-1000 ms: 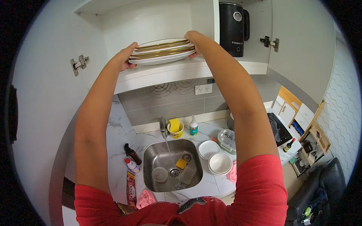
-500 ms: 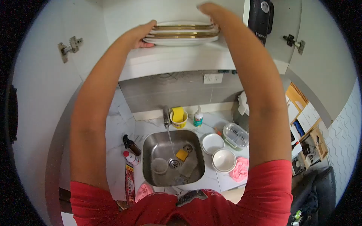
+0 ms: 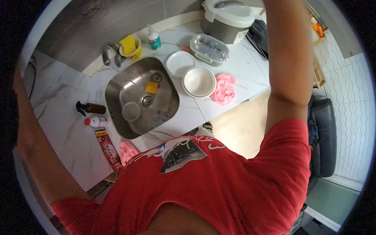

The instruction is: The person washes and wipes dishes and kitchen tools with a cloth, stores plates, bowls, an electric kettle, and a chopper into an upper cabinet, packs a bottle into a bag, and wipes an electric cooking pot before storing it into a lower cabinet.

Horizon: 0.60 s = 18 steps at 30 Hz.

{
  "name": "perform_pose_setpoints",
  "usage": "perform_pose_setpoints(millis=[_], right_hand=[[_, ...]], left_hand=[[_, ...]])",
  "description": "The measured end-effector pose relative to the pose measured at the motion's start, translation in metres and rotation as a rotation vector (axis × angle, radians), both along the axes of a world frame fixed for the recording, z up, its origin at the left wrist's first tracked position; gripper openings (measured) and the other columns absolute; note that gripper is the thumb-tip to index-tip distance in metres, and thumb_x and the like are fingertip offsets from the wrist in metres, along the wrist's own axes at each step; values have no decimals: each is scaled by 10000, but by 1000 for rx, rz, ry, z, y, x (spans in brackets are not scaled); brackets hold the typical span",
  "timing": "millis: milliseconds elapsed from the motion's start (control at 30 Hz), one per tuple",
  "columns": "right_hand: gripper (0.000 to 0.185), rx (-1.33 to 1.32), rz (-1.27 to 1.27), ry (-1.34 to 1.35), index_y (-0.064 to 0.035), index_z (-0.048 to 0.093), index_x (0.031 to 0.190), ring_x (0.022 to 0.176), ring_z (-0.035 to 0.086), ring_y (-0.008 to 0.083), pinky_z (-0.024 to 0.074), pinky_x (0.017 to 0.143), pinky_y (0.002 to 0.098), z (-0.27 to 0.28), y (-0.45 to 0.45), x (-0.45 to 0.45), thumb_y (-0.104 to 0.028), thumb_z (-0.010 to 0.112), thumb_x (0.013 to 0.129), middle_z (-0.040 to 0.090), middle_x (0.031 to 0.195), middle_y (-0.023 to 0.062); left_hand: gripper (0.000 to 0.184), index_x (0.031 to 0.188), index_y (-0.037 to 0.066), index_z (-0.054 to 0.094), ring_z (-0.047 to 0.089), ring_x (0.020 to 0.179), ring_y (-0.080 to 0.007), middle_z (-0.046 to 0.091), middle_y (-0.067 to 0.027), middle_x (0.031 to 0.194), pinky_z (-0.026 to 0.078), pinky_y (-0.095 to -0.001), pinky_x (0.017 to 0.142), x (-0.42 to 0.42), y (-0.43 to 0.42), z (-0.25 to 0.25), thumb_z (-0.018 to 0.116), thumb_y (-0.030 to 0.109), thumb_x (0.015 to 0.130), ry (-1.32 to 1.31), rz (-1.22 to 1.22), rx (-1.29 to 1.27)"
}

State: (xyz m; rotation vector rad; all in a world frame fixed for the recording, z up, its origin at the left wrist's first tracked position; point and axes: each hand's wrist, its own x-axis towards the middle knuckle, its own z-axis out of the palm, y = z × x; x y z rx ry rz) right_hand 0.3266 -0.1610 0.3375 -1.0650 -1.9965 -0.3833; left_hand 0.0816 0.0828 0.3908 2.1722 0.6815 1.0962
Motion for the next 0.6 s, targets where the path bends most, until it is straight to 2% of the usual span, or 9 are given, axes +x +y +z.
perform_pose_setpoints(millis=[33, 100, 167, 267, 300, 333, 433, 533, 600], right_hand=[[387, -290, 314, 50, 2, 586, 1094, 1022, 561, 295, 435, 871, 444, -28, -22, 33, -330, 507, 913, 594, 1106, 200], [228, -174, -622, 410, -46, 671, 923, 695, 609, 144, 484, 657, 306, -150, -39, 18, -247, 595, 848, 658, 739, 72], [187, -524, -745, 398, -15, 651, 938, 646, 568, 110, 475, 616, 257, -242, -56, 46, -158, 554, 867, 646, 760, 21], [340, -988, -841, 715, -55, 639, 972, 694, 628, 284, 488, 647, 386, -380, -79, 69, -371, 593, 855, 639, 786, 168], [403, -1063, -764, 986, -40, 622, 1007, 734, 632, 308, 492, 673, 389, -402, -81, 63, -409, 595, 847, 641, 801, 188], [473, -1016, -803, 866, -7, 589, 1042, 785, 629, 327, 490, 708, 392, -418, -78, 60, -429, 608, 830, 639, 837, 211], [615, -1076, -756, 723, 76, 512, 1086, 900, 613, 368, 478, 778, 395, -424, -67, 50, -454, 632, 799, 615, 927, 273], [563, -937, -646, 639, 59, 517, 1082, 908, 604, 395, 474, 783, 417, -438, -65, 46, -427, 601, 809, 613, 937, 270], [543, -1011, -610, 706, 58, 509, 1094, 904, 603, 392, 475, 774, 423, -441, -57, 56, -383, 623, 798, 615, 933, 264]], left_hand=[[440, 1269, 106, 480, 557, 958, -256, 481, -176, 1171, 505, -329, 758, -12, -9, -4, 543, 323, 892, -35, 7, 125], [417, 1232, 104, 510, 568, 907, -227, 520, -141, 1110, 504, -316, 725, -36, -28, -33, 538, 338, 888, -59, 36, 294], [398, 1195, 103, 539, 579, 855, -198, 559, -107, 1048, 503, -302, 692, -53, -31, -89, 533, 352, 885, 78, 60, 361], [383, 1146, 56, 563, 597, 765, -165, 607, -77, 868, 475, -307, 697, 8, -110, -272, 588, 303, 854, 173, -102, -284], [437, 1166, 29, 544, 598, 773, -174, 614, -110, 945, 475, -297, 722, 40, -140, -308, 609, 314, 841, 178, -157, -659], [508, 1272, 19, 445, 579, 792, -108, 588, -53, 1041, 513, -237, 627, 60, -134, -396, 584, 301, 874, 398, -261, -507], [613, 1333, 30, 370, 605, 764, -174, 554, -118, 1113, 542, -286, 554, 100, -175, -518, 633, 268, 834, 356, -156, -614], [518, 1280, 25, 414, 621, 793, -237, 551, -159, 1098, 556, -349, 513, 117, -205, -512, 604, 126, 809, 87, -64, -1176], [586, 1323, 28, 367, 630, 805, -255, 559, -167, 1094, 561, -350, 491, 114, -200, -514, 564, 59, 772, 63, -39, -1211]])
